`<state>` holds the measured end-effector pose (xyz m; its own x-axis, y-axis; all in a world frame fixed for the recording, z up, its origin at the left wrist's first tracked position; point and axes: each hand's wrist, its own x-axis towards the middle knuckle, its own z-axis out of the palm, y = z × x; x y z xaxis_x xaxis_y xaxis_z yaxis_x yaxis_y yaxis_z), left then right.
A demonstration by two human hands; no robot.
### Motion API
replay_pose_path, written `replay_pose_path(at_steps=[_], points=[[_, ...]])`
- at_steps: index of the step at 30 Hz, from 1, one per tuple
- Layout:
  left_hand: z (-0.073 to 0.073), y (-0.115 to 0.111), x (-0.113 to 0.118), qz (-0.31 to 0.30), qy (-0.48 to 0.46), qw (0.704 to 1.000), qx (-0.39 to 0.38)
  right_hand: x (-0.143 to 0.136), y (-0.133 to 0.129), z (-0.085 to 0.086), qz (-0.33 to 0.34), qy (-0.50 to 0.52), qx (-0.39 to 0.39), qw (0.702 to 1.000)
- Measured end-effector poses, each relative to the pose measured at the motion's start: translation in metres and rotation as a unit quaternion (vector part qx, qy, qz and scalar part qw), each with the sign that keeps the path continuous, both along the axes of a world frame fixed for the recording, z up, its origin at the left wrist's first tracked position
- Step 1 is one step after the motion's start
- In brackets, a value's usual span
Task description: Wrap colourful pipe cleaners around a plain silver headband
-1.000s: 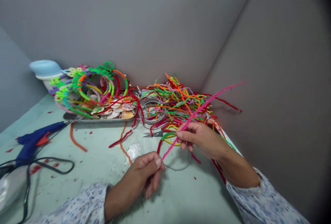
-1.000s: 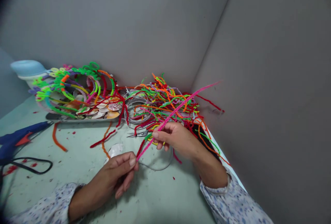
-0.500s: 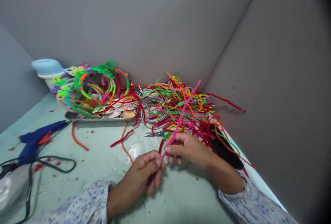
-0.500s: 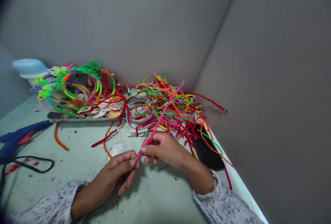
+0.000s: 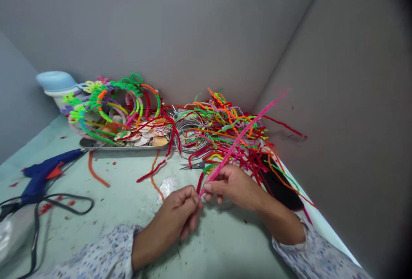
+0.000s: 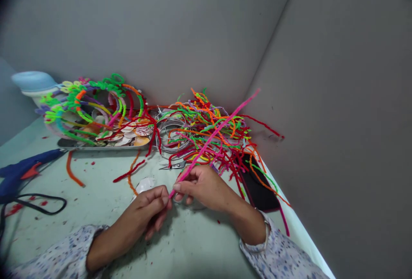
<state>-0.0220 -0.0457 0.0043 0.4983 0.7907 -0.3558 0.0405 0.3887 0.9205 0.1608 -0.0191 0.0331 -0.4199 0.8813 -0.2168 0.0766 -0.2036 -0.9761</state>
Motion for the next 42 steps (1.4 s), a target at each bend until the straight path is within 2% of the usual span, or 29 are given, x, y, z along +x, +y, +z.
replay_pose_path(at_steps=[9, 16, 22, 31, 42], points=[[0.0022, -0.0035, -0.0007, -0.001, -0.021, 1.0, -0.003, 0.0071, 0.0036, 0.0, -0.003, 0.02, 0.012, 1.0], [0.0028, -0.0018, -0.0019, 0.009, -0.078, 0.997, -0.022, 0.0052, 0.0025, 0.0015, 0.007, 0.018, 0.001, 1.0], [0.0069, -0.0007, 0.0002, 0.025, -0.045, 0.998, -0.037, 0.0029, 0.0019, -0.0002, 0.009, 0.017, -0.005, 1.0], [0.0055, 0.001, -0.0009, 0.01, -0.053, 0.998, -0.036, 0.0026, 0.0012, 0.0041, 0.017, 0.004, -0.002, 1.0], [0.0081, 0.001, -0.0006, 0.013, -0.003, 1.0, -0.019, 0.0009, -0.0027, 0.0073, 0.011, -0.007, -0.001, 1.0]])
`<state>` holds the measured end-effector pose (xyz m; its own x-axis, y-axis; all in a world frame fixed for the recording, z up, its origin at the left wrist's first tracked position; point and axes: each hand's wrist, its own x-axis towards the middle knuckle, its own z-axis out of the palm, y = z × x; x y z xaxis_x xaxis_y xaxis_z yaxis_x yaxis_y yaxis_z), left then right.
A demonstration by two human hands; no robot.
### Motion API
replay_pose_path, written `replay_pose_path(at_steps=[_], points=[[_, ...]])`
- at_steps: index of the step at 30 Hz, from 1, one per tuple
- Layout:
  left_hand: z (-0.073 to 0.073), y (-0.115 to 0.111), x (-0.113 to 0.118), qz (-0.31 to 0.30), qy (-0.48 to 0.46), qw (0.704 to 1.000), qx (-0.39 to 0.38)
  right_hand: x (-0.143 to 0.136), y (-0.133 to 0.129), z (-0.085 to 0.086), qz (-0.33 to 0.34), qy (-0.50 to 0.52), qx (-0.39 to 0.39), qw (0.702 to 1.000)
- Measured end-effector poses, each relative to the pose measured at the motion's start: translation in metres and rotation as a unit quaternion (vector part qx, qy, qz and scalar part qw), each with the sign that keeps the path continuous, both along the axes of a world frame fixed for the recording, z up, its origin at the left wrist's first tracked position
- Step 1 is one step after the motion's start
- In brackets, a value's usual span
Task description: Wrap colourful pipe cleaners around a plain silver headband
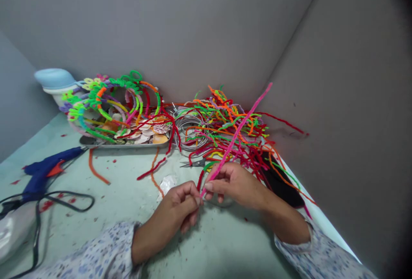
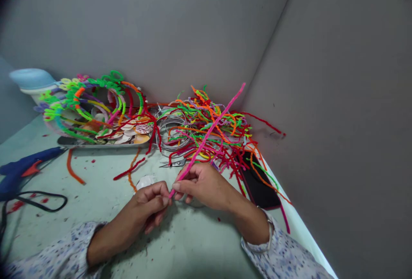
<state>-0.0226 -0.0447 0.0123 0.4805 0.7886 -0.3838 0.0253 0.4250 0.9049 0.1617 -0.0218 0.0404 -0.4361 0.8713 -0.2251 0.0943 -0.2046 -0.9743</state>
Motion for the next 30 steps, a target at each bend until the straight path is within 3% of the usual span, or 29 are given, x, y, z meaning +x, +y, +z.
replay_pose_path(at_steps=[6, 15, 22, 30], points=[[0.005, -0.001, 0.002, 0.011, 0.048, 0.997, 0.053, -0.003, -0.006, 0.005, -0.002, -0.007, 0.009, 1.0], [0.004, -0.003, -0.002, 0.009, 0.002, 0.994, 0.108, 0.0, -0.001, 0.002, 0.02, 0.066, -0.026, 0.997], [-0.001, -0.006, -0.002, -0.013, -0.035, 0.998, 0.048, 0.008, 0.004, 0.003, -0.008, 0.043, 0.005, 0.999], [0.001, -0.004, 0.0, -0.015, -0.036, 0.999, 0.027, 0.001, 0.001, 0.001, 0.001, 0.057, -0.021, 0.998]])
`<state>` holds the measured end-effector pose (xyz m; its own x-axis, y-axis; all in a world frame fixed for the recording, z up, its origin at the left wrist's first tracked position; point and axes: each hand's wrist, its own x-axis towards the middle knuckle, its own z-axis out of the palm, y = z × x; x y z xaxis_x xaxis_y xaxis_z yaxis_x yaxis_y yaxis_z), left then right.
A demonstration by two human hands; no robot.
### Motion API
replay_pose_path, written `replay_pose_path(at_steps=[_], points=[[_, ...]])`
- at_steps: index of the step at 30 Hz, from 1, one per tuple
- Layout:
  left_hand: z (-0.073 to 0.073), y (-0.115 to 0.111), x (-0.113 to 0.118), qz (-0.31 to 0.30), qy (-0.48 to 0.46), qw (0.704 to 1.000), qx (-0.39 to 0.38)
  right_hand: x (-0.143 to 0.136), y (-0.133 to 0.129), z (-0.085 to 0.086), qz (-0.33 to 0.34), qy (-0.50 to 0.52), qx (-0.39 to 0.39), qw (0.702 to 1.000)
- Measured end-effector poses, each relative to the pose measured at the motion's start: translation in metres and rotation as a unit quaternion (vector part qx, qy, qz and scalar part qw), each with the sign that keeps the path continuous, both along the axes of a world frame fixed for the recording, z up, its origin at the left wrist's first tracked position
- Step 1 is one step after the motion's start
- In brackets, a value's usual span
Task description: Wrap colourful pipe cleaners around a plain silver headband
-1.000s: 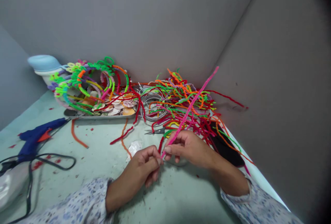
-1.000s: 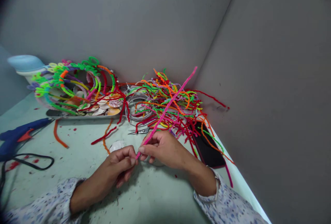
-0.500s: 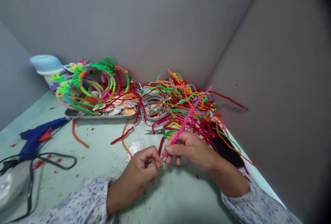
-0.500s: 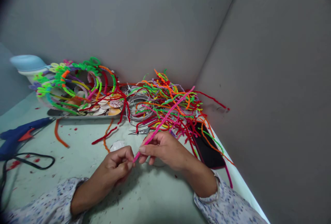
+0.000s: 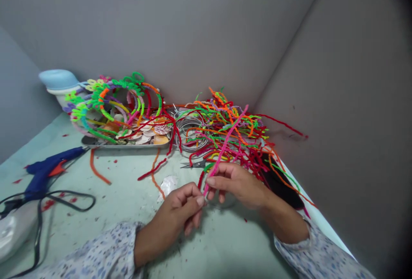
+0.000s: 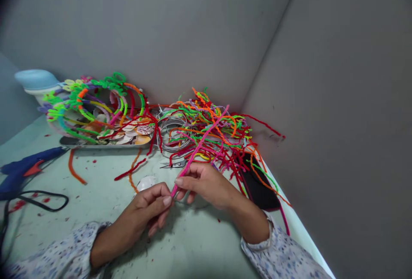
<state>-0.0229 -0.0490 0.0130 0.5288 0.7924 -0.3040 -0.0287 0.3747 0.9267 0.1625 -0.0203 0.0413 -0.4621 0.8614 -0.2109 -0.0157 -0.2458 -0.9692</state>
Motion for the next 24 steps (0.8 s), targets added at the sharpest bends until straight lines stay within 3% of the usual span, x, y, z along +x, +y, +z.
replay_pose_path(at_steps=[3, 13, 19, 24], points=[[-0.001, 0.0, -0.001, 0.002, 0.012, 1.0, -0.001, 0.002, 0.002, -0.002, -0.02, 0.027, -0.008, 0.999], [-0.012, -0.004, -0.002, -0.033, 0.03, 0.999, 0.022, 0.032, 0.02, 0.004, -0.209, 0.16, -0.013, 0.965], [-0.002, -0.004, -0.007, -0.045, 0.041, 0.994, 0.086, 0.041, 0.025, 0.006, -0.232, 0.084, 0.014, 0.969], [-0.004, -0.004, -0.005, -0.013, 0.054, 0.995, 0.079, 0.04, 0.027, 0.005, -0.214, 0.091, 0.009, 0.972]])
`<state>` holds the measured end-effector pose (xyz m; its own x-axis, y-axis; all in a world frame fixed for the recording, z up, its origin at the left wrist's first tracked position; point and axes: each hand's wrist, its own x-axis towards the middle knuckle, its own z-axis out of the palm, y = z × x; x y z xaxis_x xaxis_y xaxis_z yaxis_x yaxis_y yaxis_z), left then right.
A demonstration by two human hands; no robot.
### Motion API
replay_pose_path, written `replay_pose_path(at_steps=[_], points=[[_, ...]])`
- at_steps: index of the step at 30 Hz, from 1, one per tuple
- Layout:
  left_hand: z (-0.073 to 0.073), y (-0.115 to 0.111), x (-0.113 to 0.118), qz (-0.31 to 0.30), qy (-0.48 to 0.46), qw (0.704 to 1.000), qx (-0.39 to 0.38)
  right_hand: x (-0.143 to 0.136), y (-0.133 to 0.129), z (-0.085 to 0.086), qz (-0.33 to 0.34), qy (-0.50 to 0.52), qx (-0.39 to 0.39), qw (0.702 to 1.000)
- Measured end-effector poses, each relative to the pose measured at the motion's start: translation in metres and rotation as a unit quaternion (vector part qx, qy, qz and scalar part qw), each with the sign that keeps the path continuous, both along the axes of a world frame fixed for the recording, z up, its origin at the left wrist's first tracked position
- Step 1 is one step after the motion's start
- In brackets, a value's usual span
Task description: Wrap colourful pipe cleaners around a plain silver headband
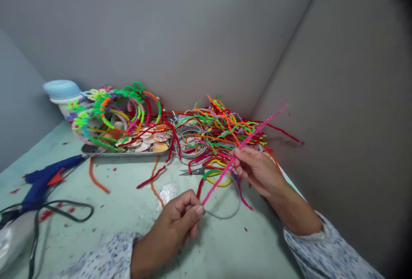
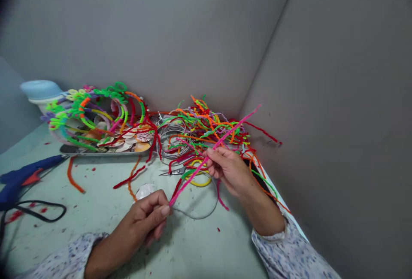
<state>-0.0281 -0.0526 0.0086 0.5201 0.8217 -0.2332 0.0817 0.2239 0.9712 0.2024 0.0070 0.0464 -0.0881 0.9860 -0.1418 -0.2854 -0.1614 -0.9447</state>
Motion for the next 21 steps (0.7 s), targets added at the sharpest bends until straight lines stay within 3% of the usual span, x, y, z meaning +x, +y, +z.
replay_pose_path(at_steps=[6, 12, 16, 21], points=[[0.0, -0.004, 0.006, 0.002, 0.002, 1.0, -0.01, -0.01, -0.013, -0.008, 0.165, 0.017, -0.023, 0.986], [-0.001, -0.001, 0.006, 0.012, -0.006, 1.0, -0.013, -0.015, -0.025, -0.013, 0.231, 0.045, 0.002, 0.972], [-0.003, 0.001, 0.004, 0.01, 0.004, 1.0, -0.009, -0.015, -0.031, -0.006, 0.209, -0.026, 0.013, 0.978], [-0.002, -0.002, 0.003, 0.004, 0.009, 1.0, -0.023, -0.006, -0.03, 0.008, 0.104, 0.013, 0.029, 0.994]])
